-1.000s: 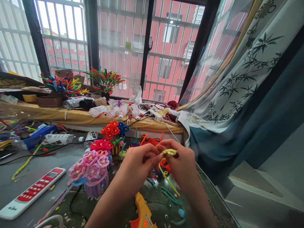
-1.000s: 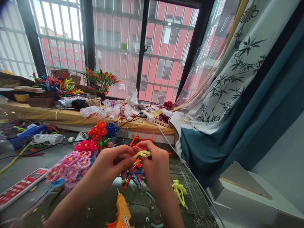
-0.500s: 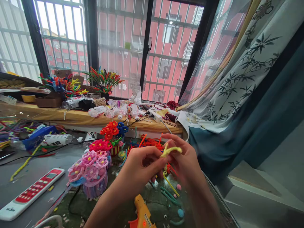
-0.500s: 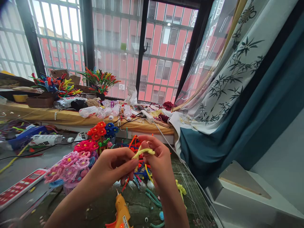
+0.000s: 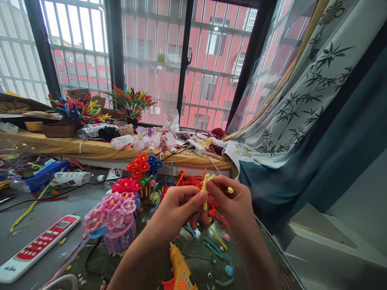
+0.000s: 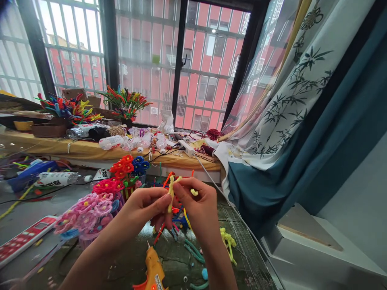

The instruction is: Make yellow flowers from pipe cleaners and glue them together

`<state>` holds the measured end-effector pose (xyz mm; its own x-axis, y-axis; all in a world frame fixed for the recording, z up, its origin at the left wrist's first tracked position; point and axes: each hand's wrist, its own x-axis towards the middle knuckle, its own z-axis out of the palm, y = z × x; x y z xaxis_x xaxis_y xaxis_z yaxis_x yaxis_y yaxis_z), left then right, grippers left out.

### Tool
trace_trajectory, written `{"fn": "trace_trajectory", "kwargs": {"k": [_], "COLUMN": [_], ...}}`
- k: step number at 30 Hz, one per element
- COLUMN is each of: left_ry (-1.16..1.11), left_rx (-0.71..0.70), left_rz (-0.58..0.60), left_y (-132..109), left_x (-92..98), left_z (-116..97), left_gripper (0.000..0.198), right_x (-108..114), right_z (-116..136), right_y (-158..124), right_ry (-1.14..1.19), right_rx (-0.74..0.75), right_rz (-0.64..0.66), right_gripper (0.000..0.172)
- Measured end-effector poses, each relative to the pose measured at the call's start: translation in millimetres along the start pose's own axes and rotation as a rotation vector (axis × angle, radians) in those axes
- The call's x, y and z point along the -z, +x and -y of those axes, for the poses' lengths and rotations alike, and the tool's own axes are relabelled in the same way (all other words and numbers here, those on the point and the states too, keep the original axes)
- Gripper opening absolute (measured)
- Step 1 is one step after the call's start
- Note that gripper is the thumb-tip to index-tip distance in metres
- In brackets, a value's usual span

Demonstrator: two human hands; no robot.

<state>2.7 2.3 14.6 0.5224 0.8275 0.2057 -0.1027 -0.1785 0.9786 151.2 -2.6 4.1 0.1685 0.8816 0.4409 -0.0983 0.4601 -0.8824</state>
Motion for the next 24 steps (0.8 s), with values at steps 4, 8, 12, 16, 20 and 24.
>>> {"fn": "trace_trajectory", "kwargs": {"k": [4, 8, 12, 16, 20, 24], "left_ry": [0.059, 0.068, 0.106, 0.389, 0.635, 0.497], "left_rx": [-0.006, 0.009, 0.039, 0.001, -0.136, -0.185], "left_rz": [-0.045, -0.065, -0.025, -0.024, -0.261, -0.325], "left_y": [-1, -2, -2, -7, -11, -9], "left_x": [-2.3, -3.2, -1.4, 5.2, 12.3, 12.0], "left_z": [-3, -5, -3, -5, -10, -10], "left_gripper": [0.052, 0.046, 0.046, 0.045, 0.032, 0.027], "right_x": [-1, -2, 4, 10, 7, 3], "right_z": [2, 4, 7, 10, 12, 8], "right_y": [-2, -1, 2, 2, -1, -3], "right_ry": [-0.098, -0.155, -0.226, -0.234, -0.257, -0.264], "right_rx": [0.053, 0.085, 0.096, 0.034, 0.015, -0.019], "right_rz": [-0.014, 0.027, 0.163, 0.239, 0.247, 0.322], "right_gripper": [0.013, 0.016, 0.025, 0.023, 0.026, 0.034]}}
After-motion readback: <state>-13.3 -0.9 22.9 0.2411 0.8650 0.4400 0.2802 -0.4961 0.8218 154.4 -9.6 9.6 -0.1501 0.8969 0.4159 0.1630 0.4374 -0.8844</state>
